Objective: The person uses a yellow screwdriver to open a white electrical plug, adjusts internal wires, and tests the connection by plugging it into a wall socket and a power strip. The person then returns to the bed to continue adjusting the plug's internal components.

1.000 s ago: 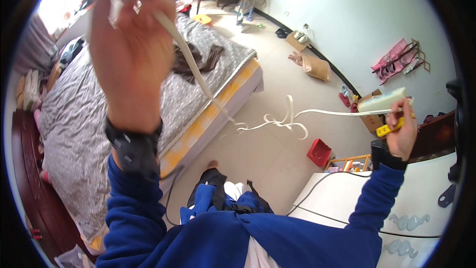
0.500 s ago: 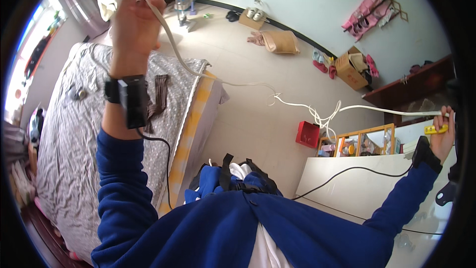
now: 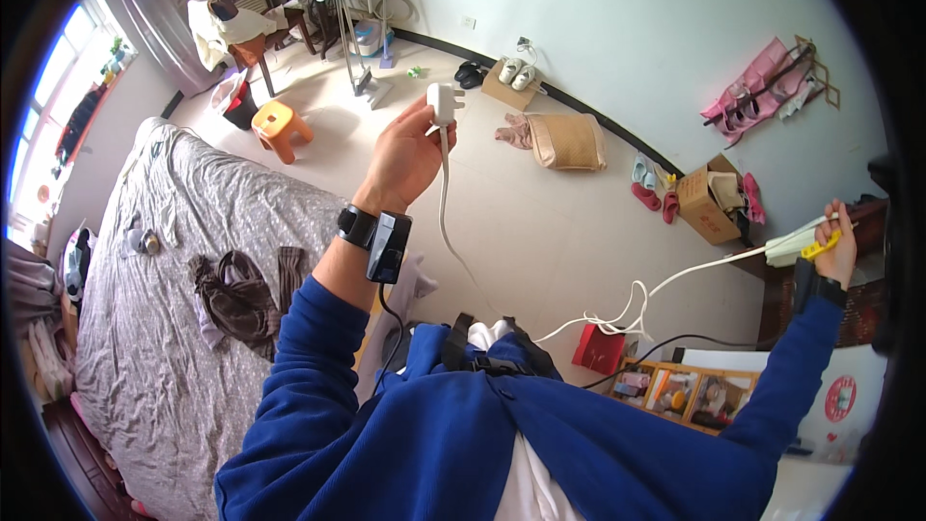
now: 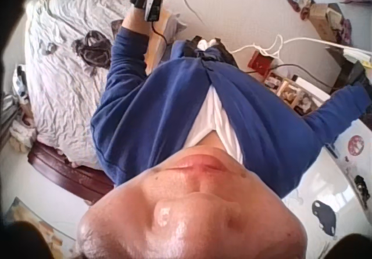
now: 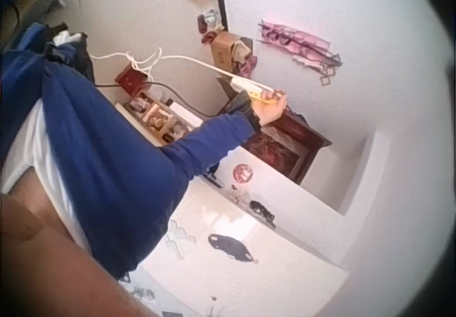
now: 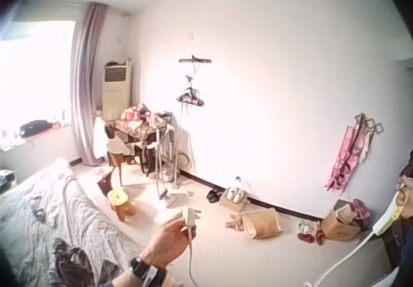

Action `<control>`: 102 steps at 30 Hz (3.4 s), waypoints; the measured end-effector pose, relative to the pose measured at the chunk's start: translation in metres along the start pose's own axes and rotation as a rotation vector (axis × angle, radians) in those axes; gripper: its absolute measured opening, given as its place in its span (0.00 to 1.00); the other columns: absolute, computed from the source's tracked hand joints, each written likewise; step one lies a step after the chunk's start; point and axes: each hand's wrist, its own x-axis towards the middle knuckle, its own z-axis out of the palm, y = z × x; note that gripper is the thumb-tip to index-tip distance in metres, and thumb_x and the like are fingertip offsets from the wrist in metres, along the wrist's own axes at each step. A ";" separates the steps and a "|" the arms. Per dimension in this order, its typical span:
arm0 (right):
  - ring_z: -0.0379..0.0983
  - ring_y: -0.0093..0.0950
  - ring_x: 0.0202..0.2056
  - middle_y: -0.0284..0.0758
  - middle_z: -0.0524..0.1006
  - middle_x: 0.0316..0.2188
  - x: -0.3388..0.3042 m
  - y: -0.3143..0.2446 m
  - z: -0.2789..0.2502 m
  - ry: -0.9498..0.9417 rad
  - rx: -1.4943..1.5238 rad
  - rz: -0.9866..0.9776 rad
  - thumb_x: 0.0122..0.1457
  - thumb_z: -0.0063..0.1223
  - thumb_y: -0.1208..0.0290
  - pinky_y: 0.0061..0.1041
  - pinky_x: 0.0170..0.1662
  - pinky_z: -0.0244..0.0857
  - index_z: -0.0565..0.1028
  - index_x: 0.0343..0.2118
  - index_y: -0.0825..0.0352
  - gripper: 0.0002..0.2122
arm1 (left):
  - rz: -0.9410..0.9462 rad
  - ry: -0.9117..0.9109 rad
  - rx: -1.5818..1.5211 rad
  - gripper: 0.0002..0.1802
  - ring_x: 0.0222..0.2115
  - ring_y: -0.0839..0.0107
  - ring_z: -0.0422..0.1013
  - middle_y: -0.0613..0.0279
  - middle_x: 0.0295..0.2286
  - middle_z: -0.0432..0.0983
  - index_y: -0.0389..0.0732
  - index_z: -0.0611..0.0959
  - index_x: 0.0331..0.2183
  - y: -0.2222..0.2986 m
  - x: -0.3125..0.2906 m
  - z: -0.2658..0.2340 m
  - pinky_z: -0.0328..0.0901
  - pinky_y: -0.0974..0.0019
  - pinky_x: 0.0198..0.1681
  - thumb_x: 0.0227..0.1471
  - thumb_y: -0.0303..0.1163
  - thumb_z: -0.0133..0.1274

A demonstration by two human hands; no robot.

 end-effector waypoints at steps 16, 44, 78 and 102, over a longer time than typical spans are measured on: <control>0.57 0.13 0.22 0.29 0.73 0.34 0.423 0.061 0.350 -0.235 -0.327 -0.154 0.70 0.45 0.66 0.13 0.23 0.50 0.73 0.44 0.70 0.12 | 0.002 0.154 0.275 0.21 0.40 0.73 0.75 0.60 0.42 0.78 0.32 0.75 0.54 0.022 0.412 -0.082 0.71 0.71 0.48 0.61 0.28 0.53; 0.62 0.15 0.18 0.27 0.72 0.23 0.857 0.725 0.572 0.037 -0.392 0.685 0.64 0.53 0.60 0.16 0.16 0.52 0.77 0.36 0.64 0.12 | -0.297 0.405 0.406 0.21 0.42 0.71 0.74 0.59 0.43 0.77 0.32 0.74 0.54 -0.010 1.051 -0.372 0.71 0.67 0.49 0.60 0.26 0.54; 0.72 0.36 0.20 0.45 0.74 0.18 0.846 1.191 0.592 -0.213 -1.093 0.299 0.58 0.57 0.64 0.29 0.27 0.64 0.77 0.27 0.73 0.14 | -0.062 0.056 0.318 0.17 0.42 0.72 0.74 0.63 0.46 0.78 0.40 0.77 0.53 -0.294 1.390 -0.832 0.69 0.66 0.47 0.63 0.28 0.49; 0.73 0.33 0.24 0.39 0.76 0.24 0.833 1.184 0.602 -0.453 -0.913 0.258 0.53 0.60 0.71 0.28 0.31 0.67 0.77 0.38 0.72 0.12 | 0.334 0.414 0.532 0.14 0.38 0.74 0.73 0.59 0.38 0.77 0.33 0.77 0.45 -0.343 1.394 -0.806 0.69 0.69 0.45 0.59 0.28 0.56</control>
